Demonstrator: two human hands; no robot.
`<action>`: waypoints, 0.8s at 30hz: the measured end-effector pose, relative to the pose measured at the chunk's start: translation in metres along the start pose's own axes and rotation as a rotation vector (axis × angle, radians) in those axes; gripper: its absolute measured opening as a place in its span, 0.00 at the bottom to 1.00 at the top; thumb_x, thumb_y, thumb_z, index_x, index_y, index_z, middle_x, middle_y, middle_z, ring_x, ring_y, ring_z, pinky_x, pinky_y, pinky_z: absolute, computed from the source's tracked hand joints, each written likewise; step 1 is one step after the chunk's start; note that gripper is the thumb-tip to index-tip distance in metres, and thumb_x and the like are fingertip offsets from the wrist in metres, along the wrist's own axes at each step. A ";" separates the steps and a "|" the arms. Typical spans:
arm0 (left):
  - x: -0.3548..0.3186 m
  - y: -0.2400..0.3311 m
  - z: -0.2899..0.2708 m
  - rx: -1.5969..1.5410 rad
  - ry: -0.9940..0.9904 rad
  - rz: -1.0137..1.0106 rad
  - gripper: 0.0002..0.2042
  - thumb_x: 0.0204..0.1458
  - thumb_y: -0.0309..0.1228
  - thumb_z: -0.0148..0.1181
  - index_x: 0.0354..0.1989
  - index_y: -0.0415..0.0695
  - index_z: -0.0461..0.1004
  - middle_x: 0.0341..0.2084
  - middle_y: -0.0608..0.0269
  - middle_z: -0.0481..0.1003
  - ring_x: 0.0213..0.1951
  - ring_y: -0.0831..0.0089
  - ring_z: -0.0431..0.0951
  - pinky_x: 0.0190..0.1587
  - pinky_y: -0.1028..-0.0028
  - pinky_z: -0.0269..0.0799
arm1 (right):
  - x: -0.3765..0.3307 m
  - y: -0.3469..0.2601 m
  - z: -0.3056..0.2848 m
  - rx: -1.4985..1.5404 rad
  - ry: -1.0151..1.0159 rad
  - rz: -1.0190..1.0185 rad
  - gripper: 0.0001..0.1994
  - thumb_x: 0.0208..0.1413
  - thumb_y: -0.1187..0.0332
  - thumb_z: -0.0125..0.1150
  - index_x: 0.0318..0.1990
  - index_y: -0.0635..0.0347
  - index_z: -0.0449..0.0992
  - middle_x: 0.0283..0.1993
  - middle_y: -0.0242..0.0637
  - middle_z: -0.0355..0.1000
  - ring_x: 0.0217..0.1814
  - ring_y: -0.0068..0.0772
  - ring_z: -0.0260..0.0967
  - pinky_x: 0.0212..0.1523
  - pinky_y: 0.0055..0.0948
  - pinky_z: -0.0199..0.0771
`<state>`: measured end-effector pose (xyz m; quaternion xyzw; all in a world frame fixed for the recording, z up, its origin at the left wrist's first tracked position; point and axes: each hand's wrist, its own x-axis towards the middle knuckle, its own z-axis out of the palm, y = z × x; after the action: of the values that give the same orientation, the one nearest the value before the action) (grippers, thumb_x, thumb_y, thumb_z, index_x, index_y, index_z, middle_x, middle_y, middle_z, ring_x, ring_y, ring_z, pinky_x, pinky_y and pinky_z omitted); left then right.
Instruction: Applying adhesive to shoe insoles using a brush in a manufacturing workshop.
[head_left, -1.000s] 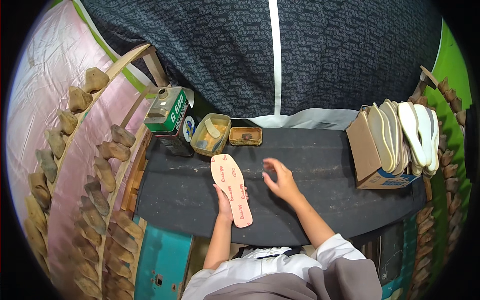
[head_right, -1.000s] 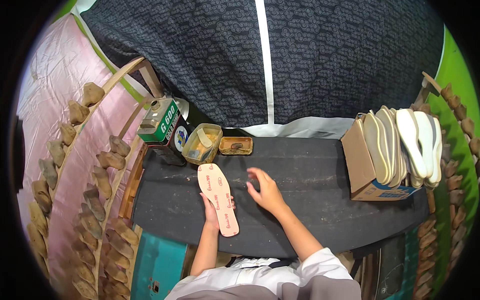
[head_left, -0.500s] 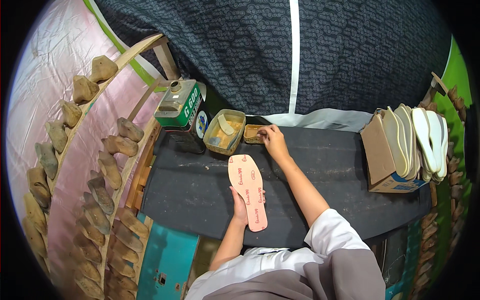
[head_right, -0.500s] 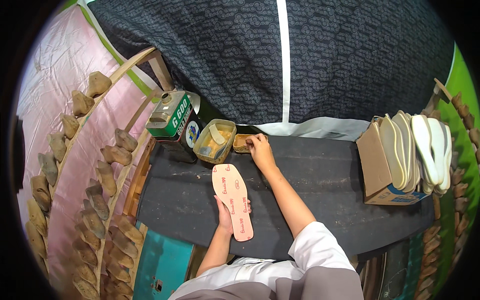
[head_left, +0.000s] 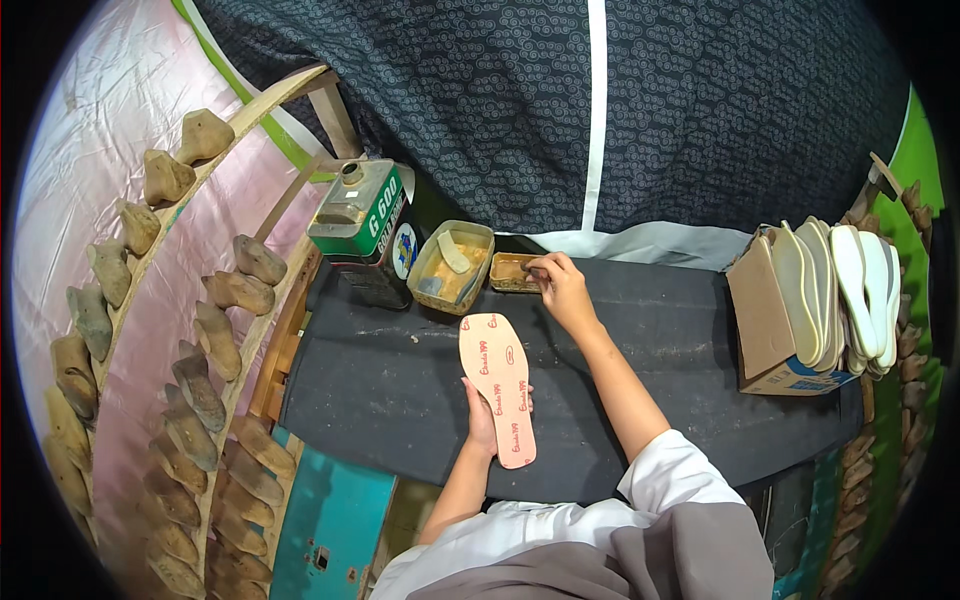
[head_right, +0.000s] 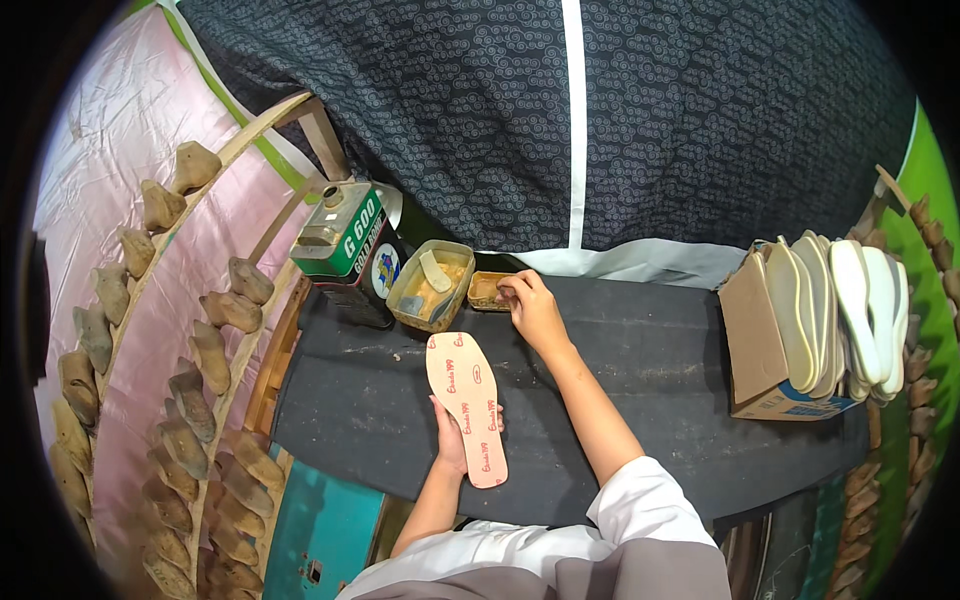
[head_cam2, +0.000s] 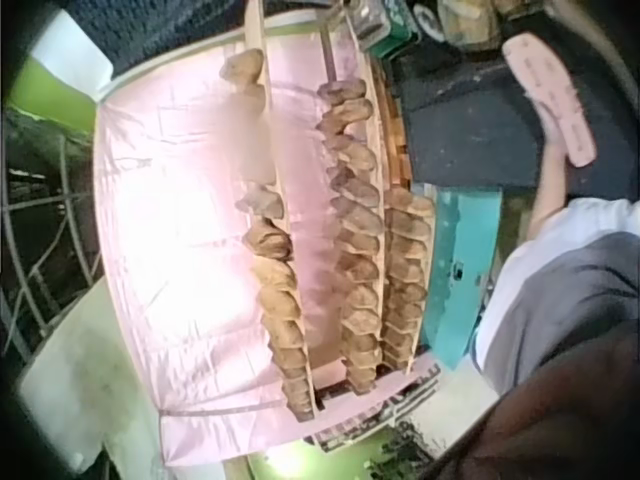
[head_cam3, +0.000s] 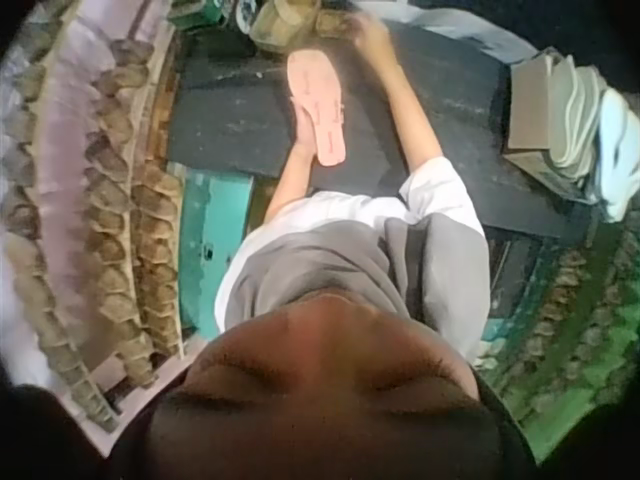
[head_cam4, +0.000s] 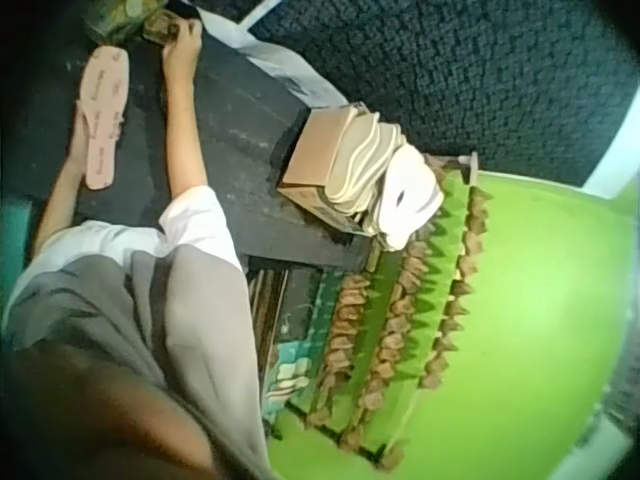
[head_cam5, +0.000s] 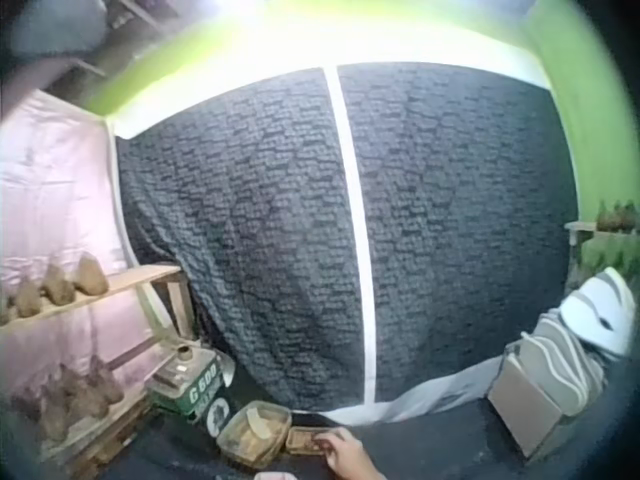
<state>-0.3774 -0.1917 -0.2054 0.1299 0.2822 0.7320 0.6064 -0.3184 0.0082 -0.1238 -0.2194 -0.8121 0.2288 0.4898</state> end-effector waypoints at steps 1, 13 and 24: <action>0.001 0.000 0.000 0.002 -0.004 -0.001 0.44 0.46 0.70 0.21 0.47 0.40 0.66 0.31 0.56 0.72 0.28 0.68 0.73 0.32 0.71 0.71 | 0.000 0.001 -0.002 0.022 -0.027 0.020 0.08 0.44 0.85 0.54 0.33 0.65 0.72 0.32 0.41 0.67 0.32 0.35 0.72 0.34 0.28 0.74; 0.002 -0.006 -0.004 0.041 -0.038 0.021 0.44 0.47 0.69 0.19 0.49 0.39 0.64 0.33 0.54 0.72 0.29 0.68 0.73 0.34 0.71 0.71 | -0.041 -0.069 -0.042 0.112 0.346 0.003 0.15 0.38 0.88 0.58 0.36 0.64 0.74 0.35 0.40 0.68 0.33 0.31 0.72 0.29 0.24 0.75; -0.002 -0.007 0.010 0.114 0.042 0.250 0.36 0.53 0.62 0.23 0.63 0.47 0.48 0.55 0.61 0.60 0.56 0.68 0.61 0.57 0.70 0.58 | -0.062 -0.106 -0.014 0.106 0.109 -0.367 0.15 0.32 0.77 0.67 0.34 0.61 0.75 0.31 0.39 0.70 0.29 0.36 0.71 0.29 0.28 0.72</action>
<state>-0.3660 -0.1903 -0.2007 0.1828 0.3177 0.7871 0.4960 -0.2932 -0.1100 -0.0989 -0.0537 -0.7976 0.1660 0.5774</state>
